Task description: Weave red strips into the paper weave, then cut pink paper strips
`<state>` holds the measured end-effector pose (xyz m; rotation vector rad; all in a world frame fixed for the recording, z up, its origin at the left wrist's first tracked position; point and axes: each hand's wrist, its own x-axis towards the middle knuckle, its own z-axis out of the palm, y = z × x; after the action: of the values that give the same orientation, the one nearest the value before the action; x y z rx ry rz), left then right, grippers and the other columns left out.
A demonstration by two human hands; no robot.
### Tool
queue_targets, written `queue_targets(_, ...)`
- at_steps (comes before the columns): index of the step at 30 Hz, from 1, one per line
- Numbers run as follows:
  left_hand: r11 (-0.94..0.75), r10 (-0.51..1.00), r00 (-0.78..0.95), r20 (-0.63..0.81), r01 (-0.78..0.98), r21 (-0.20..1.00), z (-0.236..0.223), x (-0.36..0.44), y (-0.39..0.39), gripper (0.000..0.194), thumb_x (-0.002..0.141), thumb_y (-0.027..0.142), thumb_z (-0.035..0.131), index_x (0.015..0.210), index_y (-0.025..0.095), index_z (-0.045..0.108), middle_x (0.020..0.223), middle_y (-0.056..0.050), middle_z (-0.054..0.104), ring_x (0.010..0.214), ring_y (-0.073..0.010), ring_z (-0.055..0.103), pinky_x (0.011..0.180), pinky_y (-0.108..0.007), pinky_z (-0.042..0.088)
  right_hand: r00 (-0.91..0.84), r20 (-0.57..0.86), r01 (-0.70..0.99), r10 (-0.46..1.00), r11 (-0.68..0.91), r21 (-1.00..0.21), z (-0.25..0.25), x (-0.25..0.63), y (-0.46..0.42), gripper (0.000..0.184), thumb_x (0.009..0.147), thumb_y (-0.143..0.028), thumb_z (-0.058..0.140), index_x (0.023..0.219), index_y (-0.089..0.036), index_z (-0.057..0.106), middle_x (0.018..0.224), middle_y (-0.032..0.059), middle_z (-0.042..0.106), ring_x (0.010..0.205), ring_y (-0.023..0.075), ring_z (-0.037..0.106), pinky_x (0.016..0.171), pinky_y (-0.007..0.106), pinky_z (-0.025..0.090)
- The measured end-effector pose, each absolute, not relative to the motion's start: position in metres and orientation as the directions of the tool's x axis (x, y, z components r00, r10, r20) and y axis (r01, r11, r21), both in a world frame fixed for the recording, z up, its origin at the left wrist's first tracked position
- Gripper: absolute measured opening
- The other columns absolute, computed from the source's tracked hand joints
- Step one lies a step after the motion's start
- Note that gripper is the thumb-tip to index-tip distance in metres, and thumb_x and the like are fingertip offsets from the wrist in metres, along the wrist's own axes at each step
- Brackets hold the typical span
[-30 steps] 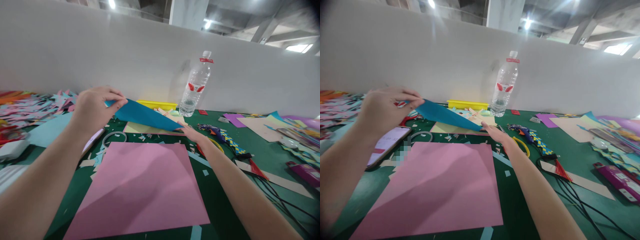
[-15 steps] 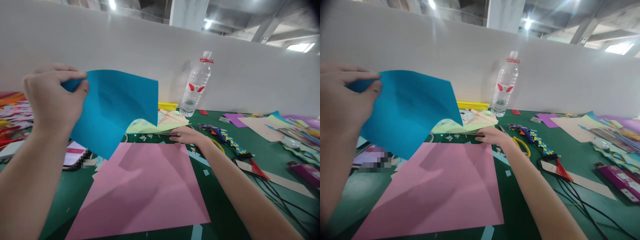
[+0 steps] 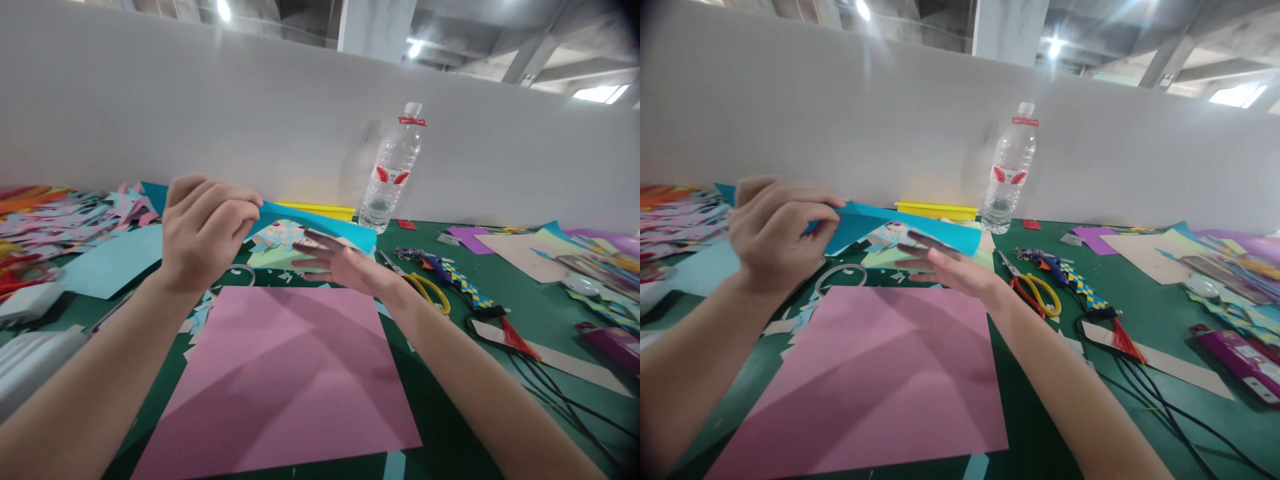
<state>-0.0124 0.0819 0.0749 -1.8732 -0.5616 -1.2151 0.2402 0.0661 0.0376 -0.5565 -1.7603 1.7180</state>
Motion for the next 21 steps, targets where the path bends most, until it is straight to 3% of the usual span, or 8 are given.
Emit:
queue_targets(5,-0.552,-0.125,0.54,0.832,0.659,-0.511,0.067,-0.013,0.088,0.021,0.081,0.006,0.058,0.086,0.026,0.055,0.089,0.007,0.072,0.079,-0.014,0.068,0.081,-0.034,0.045,-0.384,0.311,-0.273,0.869,0.215,-0.938,0.042,0.258,0.076,0.087,0.074,-0.083,0.027,0.135,-0.024,0.043,0.145,0.0063,0.041,0.134,0.0272,0.037,0.104,0.047,0.038)
queue_targets(8,-0.563,-0.102,0.597,0.796,0.625,-0.541,0.058,-0.012,0.09,0.024,0.083,0.008,0.056,0.095,0.029,0.058,0.095,0.006,0.072,0.085,-0.0151,0.068,0.082,-0.034,0.044,-0.168,0.338,-0.293,0.926,0.28,-0.914,0.041,0.27,0.083,0.072,0.082,-0.073,0.024,0.139,-0.03,0.036,0.147,0.0007,0.038,0.133,0.0253,0.039,0.102,0.047,0.042)
queue_targets(11,-0.618,-0.056,0.658,0.751,0.568,-0.543,0.048,-0.009,0.092,0.025,0.085,0.008,0.053,0.099,0.028,0.059,0.097,0.004,0.072,0.087,-0.0155,0.068,0.082,-0.034,0.046,-0.101,0.29,-0.294,0.952,0.25,-0.922,0.035,0.285,0.093,0.061,0.085,-0.061,0.035,0.134,-0.026,0.042,0.143,0.0039,0.044,0.129,0.0262,0.043,0.102,0.046,0.042)
queue_targets(15,-0.713,0.023,0.671,0.741,0.53,-0.458,0.043,-0.007,0.093,0.027,0.087,0.01,0.051,0.107,0.026,0.06,0.103,-0.002,0.071,0.093,-0.0184,0.067,0.08,-0.034,0.049,-0.031,0.229,-0.329,0.973,0.206,-0.922,0.029,0.303,0.106,0.048,0.081,-0.052,0.052,0.121,-0.025,0.053,0.129,0.0051,0.057,0.124,0.0268,0.048,0.101,0.043,0.045)
queue_targets(21,-0.662,0.148,0.593,0.792,0.654,-0.367,0.058,0.0,0.082,0.025,0.086,0.013,0.053,0.101,0.031,0.062,0.097,0.001,0.072,0.087,-0.0197,0.067,0.08,-0.036,0.048,-0.01,-0.1,-0.03,0.995,-0.1,-0.995,0.032,0.309,0.111,0.054,0.077,-0.052,0.058,0.121,-0.022,0.053,0.104,0.0119,0.066,0.099,0.0317,0.062,0.082,0.051,0.055)
